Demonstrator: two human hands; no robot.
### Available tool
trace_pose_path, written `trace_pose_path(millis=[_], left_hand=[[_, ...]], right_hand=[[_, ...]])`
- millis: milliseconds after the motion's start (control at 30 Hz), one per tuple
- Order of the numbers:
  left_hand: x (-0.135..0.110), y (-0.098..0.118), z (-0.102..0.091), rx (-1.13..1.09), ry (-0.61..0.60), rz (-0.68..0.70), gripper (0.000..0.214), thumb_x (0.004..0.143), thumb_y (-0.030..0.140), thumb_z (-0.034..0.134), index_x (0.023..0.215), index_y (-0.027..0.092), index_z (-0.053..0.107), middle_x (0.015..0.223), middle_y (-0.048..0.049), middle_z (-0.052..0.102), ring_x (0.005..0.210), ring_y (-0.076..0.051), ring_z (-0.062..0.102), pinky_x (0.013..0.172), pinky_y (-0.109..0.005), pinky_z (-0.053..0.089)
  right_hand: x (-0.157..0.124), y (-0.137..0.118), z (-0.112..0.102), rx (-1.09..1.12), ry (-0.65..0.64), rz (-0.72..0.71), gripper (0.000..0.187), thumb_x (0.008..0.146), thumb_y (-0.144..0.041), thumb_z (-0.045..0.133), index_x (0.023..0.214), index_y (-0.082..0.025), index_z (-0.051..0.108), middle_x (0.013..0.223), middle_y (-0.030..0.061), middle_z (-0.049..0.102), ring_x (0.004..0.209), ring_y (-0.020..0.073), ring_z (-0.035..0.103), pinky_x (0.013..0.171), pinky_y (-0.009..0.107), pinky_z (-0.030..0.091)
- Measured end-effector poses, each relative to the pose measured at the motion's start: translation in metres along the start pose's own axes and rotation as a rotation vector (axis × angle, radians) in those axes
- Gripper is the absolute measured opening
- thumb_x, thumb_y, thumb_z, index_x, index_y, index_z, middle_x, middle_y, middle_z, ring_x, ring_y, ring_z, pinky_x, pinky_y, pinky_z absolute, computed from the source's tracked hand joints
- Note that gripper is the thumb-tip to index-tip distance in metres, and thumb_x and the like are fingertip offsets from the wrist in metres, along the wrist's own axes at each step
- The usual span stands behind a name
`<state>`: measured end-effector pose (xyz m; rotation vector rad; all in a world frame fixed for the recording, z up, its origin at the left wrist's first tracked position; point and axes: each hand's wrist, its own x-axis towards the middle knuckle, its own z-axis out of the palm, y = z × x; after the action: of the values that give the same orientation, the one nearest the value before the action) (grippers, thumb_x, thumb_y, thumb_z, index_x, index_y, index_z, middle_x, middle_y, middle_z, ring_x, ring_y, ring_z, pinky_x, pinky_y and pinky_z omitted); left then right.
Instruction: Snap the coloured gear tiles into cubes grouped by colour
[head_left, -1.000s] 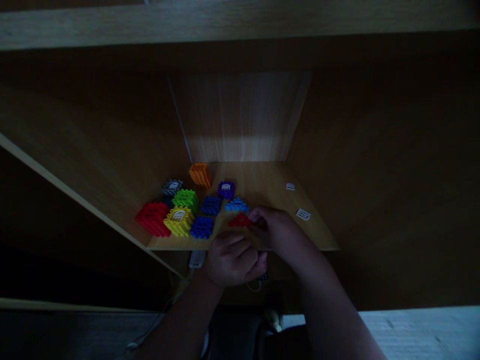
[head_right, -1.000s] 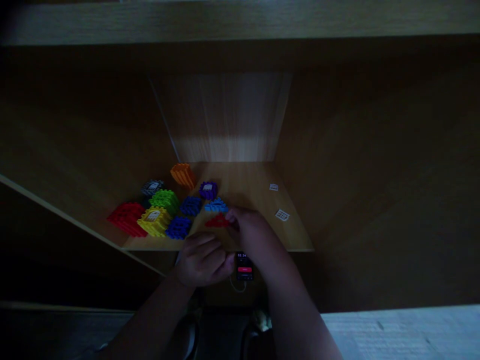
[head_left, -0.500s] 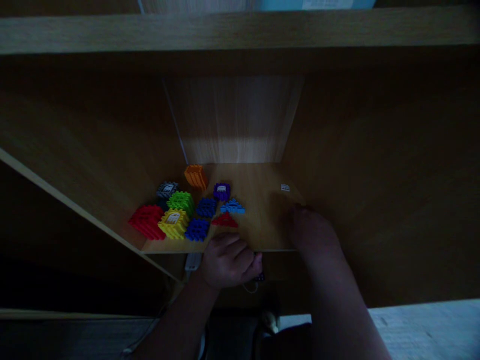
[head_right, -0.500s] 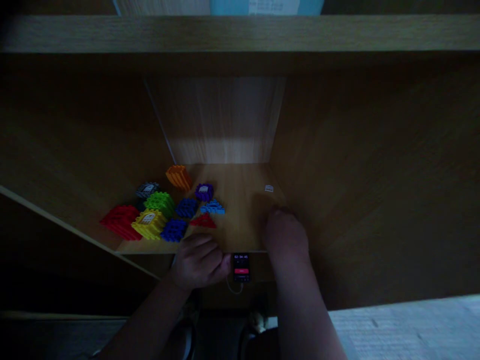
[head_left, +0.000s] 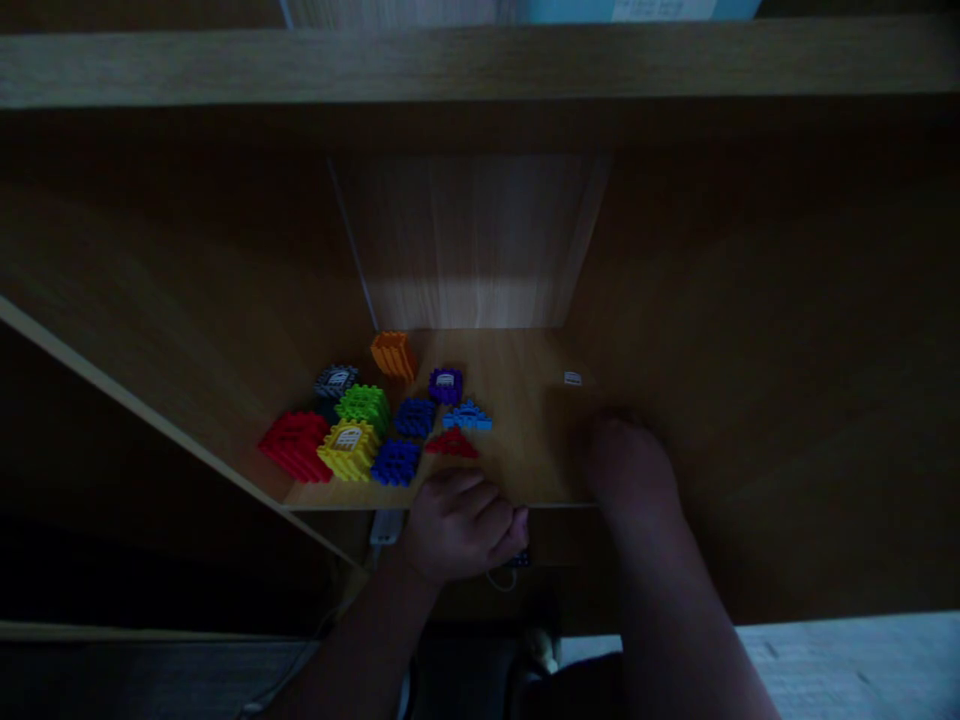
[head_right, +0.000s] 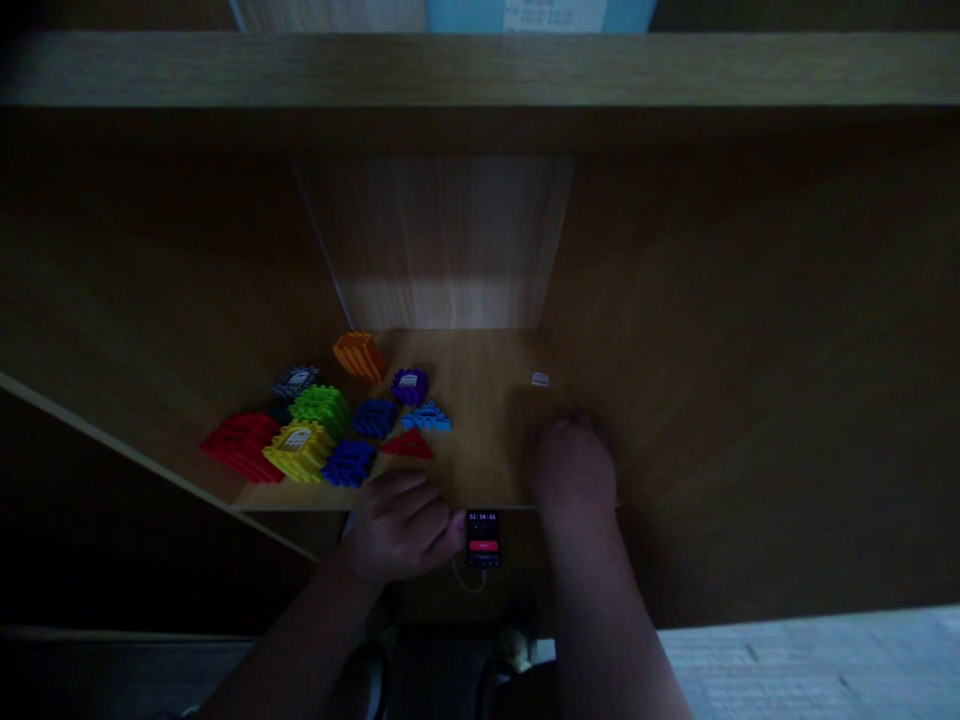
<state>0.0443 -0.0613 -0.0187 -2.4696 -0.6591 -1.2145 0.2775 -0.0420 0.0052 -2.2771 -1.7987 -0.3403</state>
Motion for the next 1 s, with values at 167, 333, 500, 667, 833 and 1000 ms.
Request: trace_pose_path(millis=[167,333,500,667,833,1000], left_hand=[[0.0,0.0,0.0,0.009,-0.002,0.002,0.038,0.096,0.023,0.065,0.059,0.023,0.053,0.055,0.0026,0.052,0.055,-0.015,0.047,0.053,-0.037,0.037],[0.0,0.0,0.001,0.018,-0.004,0.006,0.037,0.095,0.023,0.066,0.06,0.022,0.054,0.056,0.0027,0.051,0.055,-0.015,0.047,0.054,-0.036,0.038],[-0.002,0.0,0.003,0.023,0.019,0.008,0.038,0.097,0.023,0.064,0.06,0.022,0.053,0.056,0.0024,0.05,0.056,-0.015,0.046,0.055,-0.036,0.036],[-0.002,0.0,0.005,0.027,0.015,0.009,0.038,0.096,0.023,0.065,0.06,0.021,0.054,0.056,0.0023,0.049,0.056,-0.015,0.045,0.055,-0.037,0.035],[-0.001,0.001,0.004,0.03,0.012,0.01,0.037,0.096,0.022,0.065,0.06,0.021,0.054,0.057,0.002,0.05,0.058,-0.016,0.047,0.056,-0.037,0.037],[-0.002,0.001,0.005,0.029,0.013,0.007,0.037,0.095,0.022,0.066,0.06,0.021,0.054,0.056,0.0023,0.05,0.056,-0.015,0.046,0.055,-0.037,0.036]], right_hand=[[0.009,-0.004,0.008,-0.004,-0.058,-0.126,0.033,0.1,-0.006,0.047,0.1,-0.009,0.08,0.105,0.0266,0.077,0.09,0.0331,0.079,0.076,0.04,0.059],[0.023,-0.008,0.018,0.307,0.013,-0.317,0.033,0.104,-0.014,0.05,0.125,-0.012,0.076,0.126,0.0207,0.077,0.113,0.0286,0.075,0.101,0.039,0.059],[0.03,-0.007,0.028,0.409,0.103,-0.252,0.034,0.104,-0.023,0.052,0.127,-0.01,0.073,0.127,0.0231,0.075,0.114,0.0325,0.074,0.104,0.044,0.058],[0.034,-0.003,0.033,0.399,0.066,-0.284,0.037,0.108,-0.03,0.047,0.121,-0.012,0.076,0.126,0.0228,0.075,0.118,0.033,0.072,0.108,0.045,0.057],[0.034,0.0,0.047,0.399,0.13,-0.263,0.048,0.108,-0.037,0.044,0.142,-0.011,0.065,0.158,0.0235,0.059,0.153,0.037,0.05,0.127,0.056,0.04],[0.034,-0.002,0.052,0.388,-0.003,-0.15,0.063,0.108,-0.046,0.044,0.16,-0.01,0.047,0.167,0.0239,0.05,0.162,0.0426,0.036,0.128,0.067,0.034]])
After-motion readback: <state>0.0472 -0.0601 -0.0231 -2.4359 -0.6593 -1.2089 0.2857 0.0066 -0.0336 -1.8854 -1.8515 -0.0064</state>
